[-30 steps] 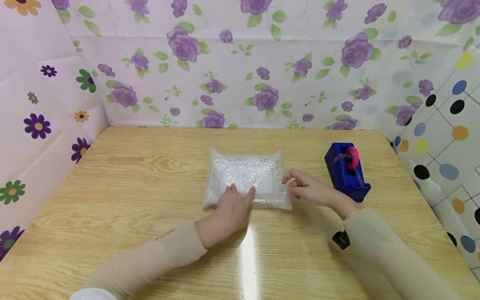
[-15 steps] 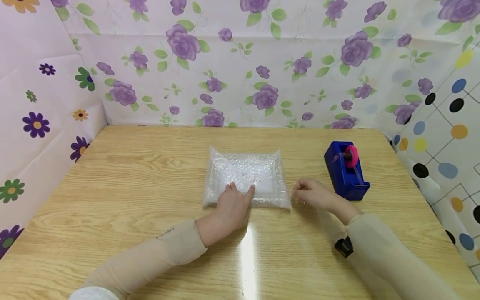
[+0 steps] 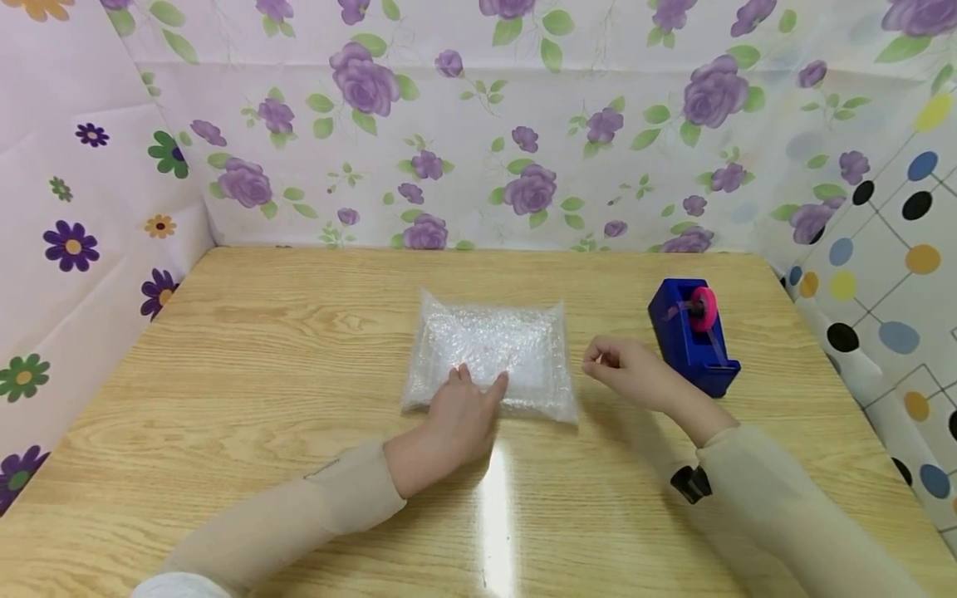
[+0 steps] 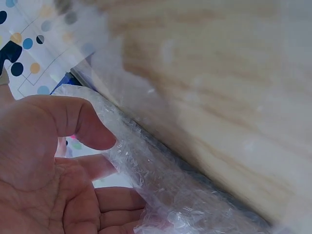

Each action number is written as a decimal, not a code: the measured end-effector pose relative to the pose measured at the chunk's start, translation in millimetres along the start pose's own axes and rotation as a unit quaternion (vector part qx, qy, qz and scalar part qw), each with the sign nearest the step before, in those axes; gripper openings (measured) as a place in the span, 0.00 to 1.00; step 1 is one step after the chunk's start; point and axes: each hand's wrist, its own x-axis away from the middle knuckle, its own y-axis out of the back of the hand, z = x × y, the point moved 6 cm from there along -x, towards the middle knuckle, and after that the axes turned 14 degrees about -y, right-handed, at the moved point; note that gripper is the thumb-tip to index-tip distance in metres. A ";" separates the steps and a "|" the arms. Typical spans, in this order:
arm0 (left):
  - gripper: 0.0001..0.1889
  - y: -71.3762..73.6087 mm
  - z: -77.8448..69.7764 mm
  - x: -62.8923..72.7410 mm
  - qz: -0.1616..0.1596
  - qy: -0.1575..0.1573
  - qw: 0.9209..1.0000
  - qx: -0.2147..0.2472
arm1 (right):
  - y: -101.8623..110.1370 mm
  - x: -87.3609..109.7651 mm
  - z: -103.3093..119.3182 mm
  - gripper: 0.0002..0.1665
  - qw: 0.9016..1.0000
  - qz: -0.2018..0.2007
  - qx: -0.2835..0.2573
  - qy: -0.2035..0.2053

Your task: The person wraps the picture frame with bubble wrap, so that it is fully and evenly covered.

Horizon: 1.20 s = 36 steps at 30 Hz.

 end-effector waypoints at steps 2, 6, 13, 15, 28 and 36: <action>0.33 -0.1 0.1 1.5 -0.003 -0.001 1.000 0.005 | 0.3 -1.3 6.3 0.07 1.000 0.000 -0.004 0.003; 0.32 -0.1 -0.9 2.2 -0.014 -0.008 1.000 0.012 | -3.3 -7.2 17.7 0.09 1.000 0.012 -0.029 -0.005; 0.33 -2.1 0.6 0.9 -0.006 -0.008 1.000 0.019 | -18.6 -26.1 38.8 0.11 0.996 0.054 -0.059 -0.040; 0.33 -2.2 1.7 1.0 -0.002 -0.004 1.000 0.022 | -23.8 -32.8 43.7 0.12 0.995 0.068 -0.059 -0.043; 0.32 -1.8 3.5 1.0 0.003 -0.003 1.000 0.003 | -48.2 -68.9 54.6 0.09 0.991 0.117 -0.057 -0.005; 0.32 -2.0 1.9 1.8 -0.001 -0.002 1.000 -0.014 | -55.1 -83.3 58.1 0.08 0.991 0.132 -0.032 -0.001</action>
